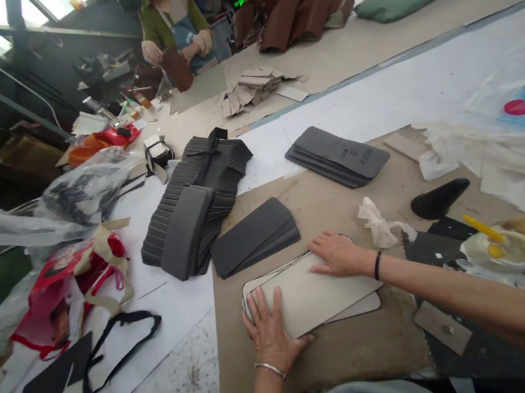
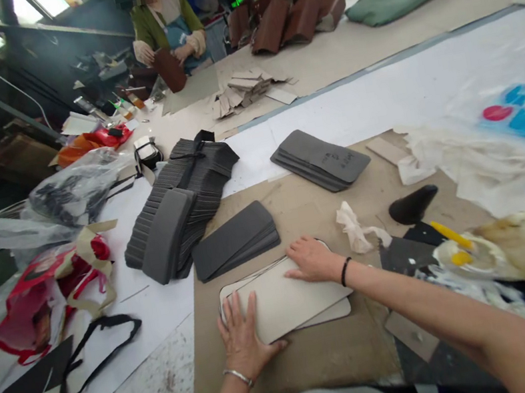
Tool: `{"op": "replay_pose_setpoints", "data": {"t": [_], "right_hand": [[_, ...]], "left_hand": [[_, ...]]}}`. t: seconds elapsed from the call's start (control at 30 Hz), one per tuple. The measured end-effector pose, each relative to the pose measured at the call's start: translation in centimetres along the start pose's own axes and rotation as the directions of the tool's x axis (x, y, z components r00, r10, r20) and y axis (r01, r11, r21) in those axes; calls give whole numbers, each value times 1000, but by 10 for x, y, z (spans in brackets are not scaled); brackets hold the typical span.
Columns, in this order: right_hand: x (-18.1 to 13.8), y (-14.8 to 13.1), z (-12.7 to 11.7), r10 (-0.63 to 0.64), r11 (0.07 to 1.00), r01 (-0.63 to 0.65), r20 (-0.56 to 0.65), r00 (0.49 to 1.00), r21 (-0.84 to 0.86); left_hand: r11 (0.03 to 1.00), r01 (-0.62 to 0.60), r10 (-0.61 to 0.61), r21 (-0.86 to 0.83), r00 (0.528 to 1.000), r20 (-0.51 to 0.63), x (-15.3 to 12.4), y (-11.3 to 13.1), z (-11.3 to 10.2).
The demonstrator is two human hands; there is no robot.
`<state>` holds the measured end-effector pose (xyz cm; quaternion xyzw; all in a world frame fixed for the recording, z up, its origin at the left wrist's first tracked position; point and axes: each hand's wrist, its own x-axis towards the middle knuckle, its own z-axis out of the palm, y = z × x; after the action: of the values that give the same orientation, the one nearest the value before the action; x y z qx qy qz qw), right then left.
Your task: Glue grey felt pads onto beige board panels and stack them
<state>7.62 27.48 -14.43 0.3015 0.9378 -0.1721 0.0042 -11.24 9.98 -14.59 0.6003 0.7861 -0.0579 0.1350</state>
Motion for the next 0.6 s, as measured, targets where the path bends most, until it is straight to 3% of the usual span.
{"op": "replay_pose_setpoints", "data": {"t": [0.1,0.2,0.27,0.37,0.47,0.6], "right_hand": [[-13,9,5,167,985,-159,-132,977,71],[-38,18,21,503,859,-452,-230,833,241],[-54,20,32,652,736,-564,-164,741,376],[-65,17,43,701,607,-589,-11,713,534],[-59,11,43,706,499,-575,81,704,649],[-46,8,32,741,346,-620,200,641,704]], "left_hand": [[993,5,-12,-117,998,-64,-8,-9,-2],[897,208,-264,-390,960,-95,-9,-23,0],[708,422,-476,-566,877,59,-3,-31,1],[486,596,-582,-639,766,272,14,-39,-1],[374,626,-610,-684,722,327,28,-42,-8],[205,667,-591,-717,668,452,36,-48,-15]]}}
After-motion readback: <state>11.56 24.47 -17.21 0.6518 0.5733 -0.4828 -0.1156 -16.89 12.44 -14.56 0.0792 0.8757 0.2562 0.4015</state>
